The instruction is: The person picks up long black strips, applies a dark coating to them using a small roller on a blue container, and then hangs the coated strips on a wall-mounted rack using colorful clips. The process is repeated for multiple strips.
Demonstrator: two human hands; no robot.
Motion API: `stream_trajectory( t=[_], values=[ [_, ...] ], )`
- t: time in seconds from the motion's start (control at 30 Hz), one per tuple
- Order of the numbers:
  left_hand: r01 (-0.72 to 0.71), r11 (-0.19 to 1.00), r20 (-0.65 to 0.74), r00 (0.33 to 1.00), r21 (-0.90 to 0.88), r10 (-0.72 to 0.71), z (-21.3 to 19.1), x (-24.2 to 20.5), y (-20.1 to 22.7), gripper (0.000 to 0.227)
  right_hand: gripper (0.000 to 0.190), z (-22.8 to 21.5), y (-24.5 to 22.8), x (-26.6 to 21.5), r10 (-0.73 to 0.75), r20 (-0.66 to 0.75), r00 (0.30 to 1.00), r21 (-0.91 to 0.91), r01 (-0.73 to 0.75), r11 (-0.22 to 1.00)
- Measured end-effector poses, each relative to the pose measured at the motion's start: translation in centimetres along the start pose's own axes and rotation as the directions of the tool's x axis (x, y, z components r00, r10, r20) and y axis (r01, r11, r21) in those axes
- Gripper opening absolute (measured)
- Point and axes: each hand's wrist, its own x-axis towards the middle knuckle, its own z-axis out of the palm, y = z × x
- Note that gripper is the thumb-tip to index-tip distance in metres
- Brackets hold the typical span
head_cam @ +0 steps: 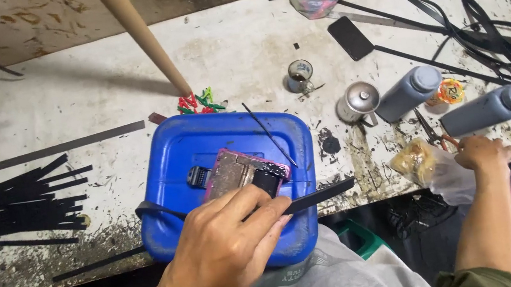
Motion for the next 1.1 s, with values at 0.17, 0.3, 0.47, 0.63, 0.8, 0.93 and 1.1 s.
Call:
stream_trajectory(
  t=[0.17, 0.3, 0.47, 0.63, 0.8, 0.93, 1.1],
  values=[
    [-0.006, 0.999, 0.007, 1.0, -0.036, 0.006, -0.6, -0.9, -0.8, 0.018, 0.038, -9.7, -3.7, -14.8, -0.211, -0.199, 0.957, 0.349, 0.27, 0.897],
    [-0.035, 0.998, -0.011, 0.999, -0.06, 0.035, -1.5, -1.5, -1.1, 0.014, 0.025, -13.7, -7.2, -24.2, -0.549, -0.732, 0.403, 0.28, 0.913, 0.296],
    [-0.082, 0.993, -0.037, 0.996, -0.083, 0.079, -2.7, -2.9, -1.7, 0.013, 0.03, -16.9, -12.7, -36.2, -0.652, -0.748, -0.123, 0.043, 0.971, -0.234],
    [-0.089, 0.989, -0.053, 0.995, -0.118, 0.083, -4.7, -4.0, -2.7, 0.015, 0.019, -18.0, -15.5, -41.7, -0.723, -0.645, -0.248, -0.092, 0.964, -0.248],
    [-0.066, 0.992, -0.067, 0.996, -0.103, 0.059, -5.8, -4.8, -4.2, 0.017, 0.021, -18.5, -16.9, -42.0, -0.722, -0.662, -0.2, 0.069, 0.943, -0.325],
    [-0.013, 0.994, -0.067, 0.998, -0.106, 0.006, -5.6, -5.1, -5.3, 0.02, 0.02, -18.6, -17.9, -40.9, -0.743, -0.66, -0.111, 0.265, 0.891, -0.368],
    [0.014, 0.995, -0.047, 0.999, -0.103, -0.019, -5.9, -4.8, -6.1, 0.02, 0.022, -18.5, -18.7, -39.5, -0.761, -0.649, 0.003, 0.393, 0.858, -0.332]
  ],
)
